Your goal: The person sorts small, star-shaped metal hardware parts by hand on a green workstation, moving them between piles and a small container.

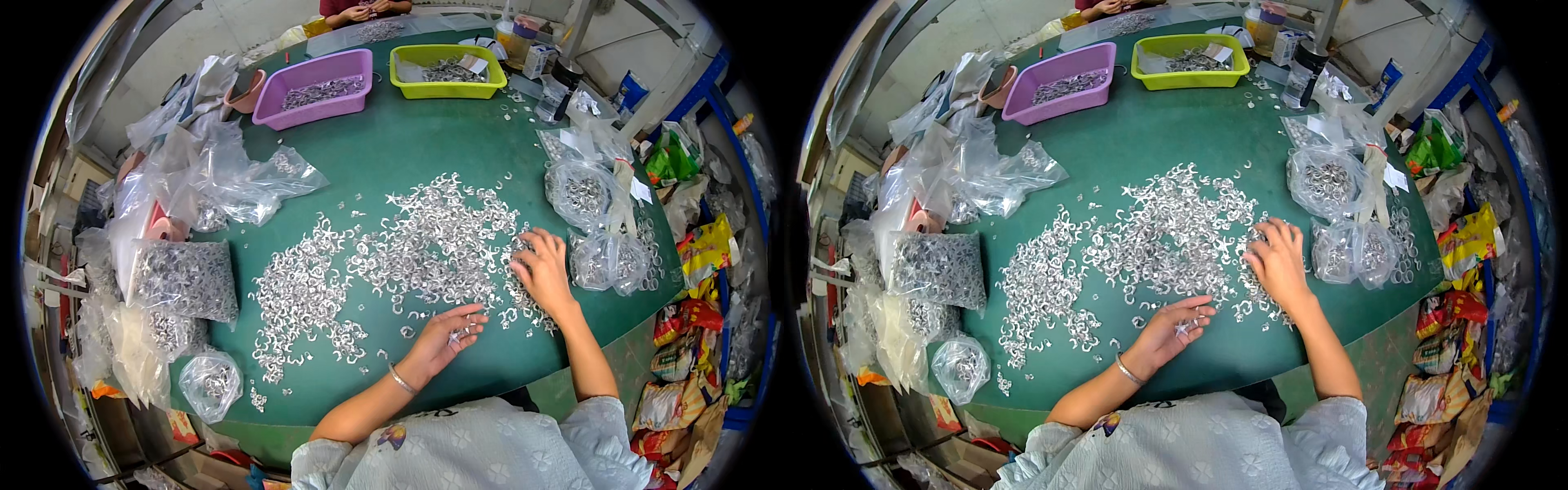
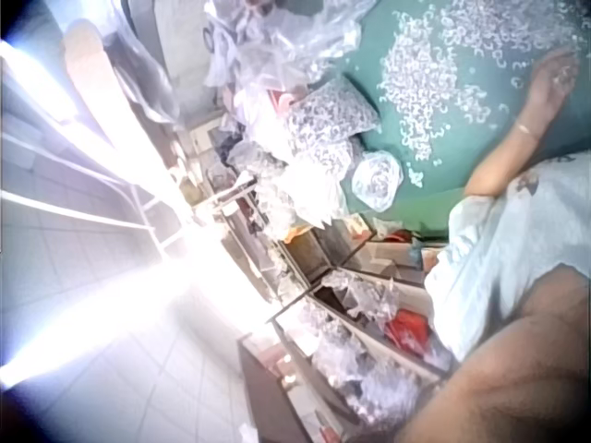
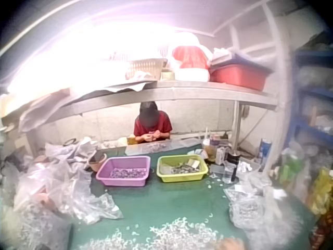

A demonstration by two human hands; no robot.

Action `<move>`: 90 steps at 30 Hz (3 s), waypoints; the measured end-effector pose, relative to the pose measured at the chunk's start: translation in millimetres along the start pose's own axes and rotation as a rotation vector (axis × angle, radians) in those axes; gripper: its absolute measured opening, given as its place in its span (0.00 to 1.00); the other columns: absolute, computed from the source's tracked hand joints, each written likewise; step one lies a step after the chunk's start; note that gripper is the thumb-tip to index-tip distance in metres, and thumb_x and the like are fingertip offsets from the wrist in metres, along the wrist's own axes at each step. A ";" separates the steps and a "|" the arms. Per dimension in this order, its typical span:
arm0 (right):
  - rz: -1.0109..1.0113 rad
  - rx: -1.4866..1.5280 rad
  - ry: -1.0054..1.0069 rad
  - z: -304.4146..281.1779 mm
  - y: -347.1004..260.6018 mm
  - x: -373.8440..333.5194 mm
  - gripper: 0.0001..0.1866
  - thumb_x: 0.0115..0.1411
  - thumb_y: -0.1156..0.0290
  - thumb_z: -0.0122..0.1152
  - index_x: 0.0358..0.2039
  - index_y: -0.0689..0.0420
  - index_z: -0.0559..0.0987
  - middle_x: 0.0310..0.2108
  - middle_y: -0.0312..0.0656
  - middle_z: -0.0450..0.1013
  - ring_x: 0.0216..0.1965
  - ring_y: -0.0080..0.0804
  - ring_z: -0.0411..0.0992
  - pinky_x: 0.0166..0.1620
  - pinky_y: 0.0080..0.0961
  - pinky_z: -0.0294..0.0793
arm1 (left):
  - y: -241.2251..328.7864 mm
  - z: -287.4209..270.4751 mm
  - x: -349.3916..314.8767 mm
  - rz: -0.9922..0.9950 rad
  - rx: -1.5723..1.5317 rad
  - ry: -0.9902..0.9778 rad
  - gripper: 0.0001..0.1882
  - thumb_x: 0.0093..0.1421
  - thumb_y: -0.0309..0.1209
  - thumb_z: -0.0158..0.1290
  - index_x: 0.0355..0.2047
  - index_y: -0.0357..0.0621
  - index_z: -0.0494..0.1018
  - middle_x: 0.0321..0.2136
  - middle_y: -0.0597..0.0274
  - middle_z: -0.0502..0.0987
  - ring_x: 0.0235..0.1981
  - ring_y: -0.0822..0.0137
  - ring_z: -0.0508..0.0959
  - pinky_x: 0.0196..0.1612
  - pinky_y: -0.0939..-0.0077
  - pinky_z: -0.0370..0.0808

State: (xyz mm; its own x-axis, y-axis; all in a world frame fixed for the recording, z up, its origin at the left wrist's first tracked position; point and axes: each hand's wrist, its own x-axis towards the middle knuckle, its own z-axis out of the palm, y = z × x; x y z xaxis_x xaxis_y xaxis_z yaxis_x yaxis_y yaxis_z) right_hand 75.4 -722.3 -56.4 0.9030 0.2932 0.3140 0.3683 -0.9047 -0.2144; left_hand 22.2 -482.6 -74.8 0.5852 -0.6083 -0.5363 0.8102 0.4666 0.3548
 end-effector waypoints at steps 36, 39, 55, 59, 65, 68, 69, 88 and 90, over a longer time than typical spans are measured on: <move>0.263 0.284 -0.013 0.3 -12.9 12.8 0.10 0.48 0.70 0.70 0.21 0.62 0.77 0.21 0.44 0.74 0.24 0.41 0.70 0.37 0.33 0.63 | -7.8 2.0 -4.9 0.064 -0.020 -0.036 0.20 0.62 0.23 0.49 0.56 0.33 0.66 0.46 0.56 0.75 0.45 0.68 0.76 0.52 0.74 0.73; 0.337 0.562 -0.192 -15.7 -24.3 15.9 0.09 0.48 0.72 0.70 0.23 0.63 0.78 0.20 0.43 0.74 0.23 0.33 0.71 0.29 0.29 0.66 | -6.3 5.4 -5.9 0.083 -0.096 -0.037 0.20 0.65 0.26 0.47 0.56 0.33 0.66 0.46 0.55 0.76 0.45 0.67 0.76 0.53 0.74 0.72; -0.279 0.100 -0.223 9.1 -16.2 11.7 0.17 0.54 0.62 0.63 0.43 0.55 0.78 0.48 0.41 0.70 0.59 0.40 0.61 0.55 0.40 0.61 | -17.4 -11.6 -6.3 0.070 -0.121 -0.071 0.17 0.65 0.25 0.46 0.53 0.30 0.68 0.36 0.59 0.77 0.37 0.69 0.77 0.44 0.75 0.75; 0.005 0.282 -0.123 17.4 -25.8 23.2 0.13 0.54 0.65 0.64 0.38 0.58 0.79 0.42 0.41 0.72 0.56 0.43 0.63 0.55 0.42 0.60 | -19.0 -7.3 -3.4 0.056 -0.109 -0.073 0.17 0.64 0.24 0.47 0.52 0.30 0.69 0.35 0.59 0.77 0.38 0.69 0.77 0.46 0.74 0.75; -0.295 0.091 -0.236 41.9 -48.0 43.4 0.22 0.61 0.60 0.56 0.54 0.54 0.72 0.63 0.41 0.59 0.65 0.47 0.53 0.62 0.49 0.54 | -16.5 -7.5 -6.6 0.070 -0.097 -0.059 0.17 0.64 0.24 0.47 0.52 0.30 0.69 0.34 0.60 0.77 0.38 0.69 0.76 0.46 0.74 0.74; -0.242 0.009 -0.232 31.6 -34.6 30.3 0.19 0.61 0.61 0.56 0.51 0.54 0.75 0.61 0.40 0.61 0.64 0.48 0.54 0.62 0.50 0.53 | -15.0 -15.1 -12.5 0.094 -0.106 -0.029 0.16 0.64 0.25 0.47 0.51 0.30 0.69 0.34 0.60 0.76 0.38 0.70 0.76 0.46 0.74 0.74; -0.191 -0.021 -0.201 27.5 -30.4 26.8 0.18 0.61 0.61 0.56 0.49 0.55 0.75 0.60 0.41 0.62 0.63 0.48 0.55 0.62 0.49 0.53 | -13.7 -15.9 -11.9 0.090 -0.106 -0.030 0.16 0.64 0.25 0.47 0.51 0.30 0.69 0.34 0.60 0.76 0.38 0.70 0.76 0.45 0.74 0.74; -0.007 0.085 0.045 21.5 -15.4 33.4 0.09 0.48 0.71 0.68 0.30 0.55 0.79 0.33 0.39 0.68 0.39 0.38 0.65 0.45 0.38 0.58 | -15.4 -8.0 -3.7 0.049 -0.132 -0.075 0.17 0.62 0.23 0.47 0.52 0.30 0.69 0.33 0.61 0.75 0.36 0.69 0.76 0.44 0.75 0.74; 0.012 0.003 0.078 20.6 -17.5 34.4 0.08 0.49 0.71 0.67 0.30 0.56 0.78 0.33 0.39 0.68 0.39 0.38 0.65 0.45 0.38 0.59 | -15.1 -5.5 -4.8 0.049 -0.129 -0.088 0.18 0.61 0.22 0.47 0.52 0.30 0.68 0.34 0.61 0.75 0.37 0.69 0.75 0.45 0.75 0.74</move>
State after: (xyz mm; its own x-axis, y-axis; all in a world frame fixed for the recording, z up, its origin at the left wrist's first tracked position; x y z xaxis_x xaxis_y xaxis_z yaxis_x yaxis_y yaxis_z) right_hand 104.5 -690.0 -60.9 0.8874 0.2577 0.3822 0.3586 -0.9069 -0.2211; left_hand 7.0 -483.2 -81.7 0.6293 -0.6342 -0.4492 0.7728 0.5722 0.2747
